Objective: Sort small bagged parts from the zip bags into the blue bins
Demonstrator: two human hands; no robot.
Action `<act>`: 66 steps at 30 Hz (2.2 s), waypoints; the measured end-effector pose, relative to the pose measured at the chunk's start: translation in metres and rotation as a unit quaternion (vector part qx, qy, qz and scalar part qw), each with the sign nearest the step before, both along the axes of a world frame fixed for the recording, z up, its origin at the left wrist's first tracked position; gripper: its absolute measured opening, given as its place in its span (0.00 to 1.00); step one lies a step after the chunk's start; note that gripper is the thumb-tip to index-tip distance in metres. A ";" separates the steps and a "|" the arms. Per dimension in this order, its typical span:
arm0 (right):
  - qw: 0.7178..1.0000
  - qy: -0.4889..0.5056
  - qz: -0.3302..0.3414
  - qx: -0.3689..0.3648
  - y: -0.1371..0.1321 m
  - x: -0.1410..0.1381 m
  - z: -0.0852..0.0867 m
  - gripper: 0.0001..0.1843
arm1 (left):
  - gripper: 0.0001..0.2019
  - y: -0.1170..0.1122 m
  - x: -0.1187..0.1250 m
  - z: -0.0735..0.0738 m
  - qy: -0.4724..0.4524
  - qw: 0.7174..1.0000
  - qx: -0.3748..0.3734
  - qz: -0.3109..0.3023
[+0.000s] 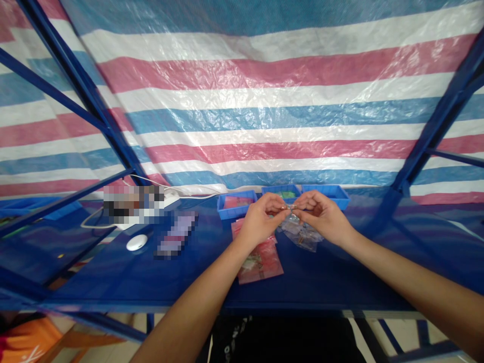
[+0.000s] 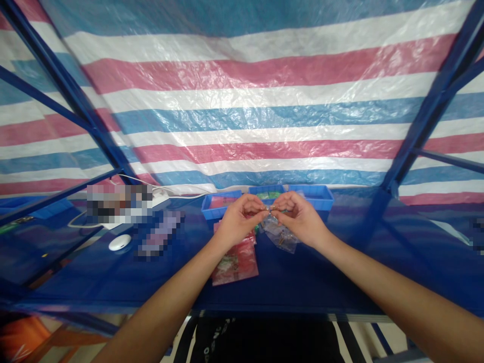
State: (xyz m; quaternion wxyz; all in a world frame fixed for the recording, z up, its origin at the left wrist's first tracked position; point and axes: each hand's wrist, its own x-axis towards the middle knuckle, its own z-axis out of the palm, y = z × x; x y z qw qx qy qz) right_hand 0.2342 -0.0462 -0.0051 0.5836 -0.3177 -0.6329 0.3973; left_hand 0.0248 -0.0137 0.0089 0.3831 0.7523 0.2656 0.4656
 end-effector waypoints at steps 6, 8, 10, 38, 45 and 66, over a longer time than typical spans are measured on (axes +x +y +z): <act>1.000 -0.017 0.003 -0.013 0.000 0.001 0.000 0.20 | 0.15 0.000 0.001 0.002 0.020 0.999 0.025 -0.003; 0.999 -0.043 -0.009 -0.008 -0.001 0.002 0.000 0.17 | 0.10 -0.001 -0.001 0.005 0.049 0.998 0.049 0.007; 0.997 -0.072 -0.031 0.023 -0.001 0.004 0.000 0.13 | 0.06 -0.002 -0.003 0.007 0.066 0.995 0.074 0.011; 0.994 -0.107 -0.012 0.032 -0.004 0.005 0.002 0.10 | 0.12 -0.006 -0.004 0.007 0.102 0.987 0.116 0.050; 0.997 -0.074 0.008 0.007 -0.010 0.001 0.007 0.13 | 0.12 -0.007 -0.004 0.010 0.096 0.987 0.106 0.076; 0.998 -0.064 -0.001 -0.022 -0.001 0.002 -0.001 0.19 | 0.09 -0.004 -0.007 0.011 0.088 0.991 0.098 0.020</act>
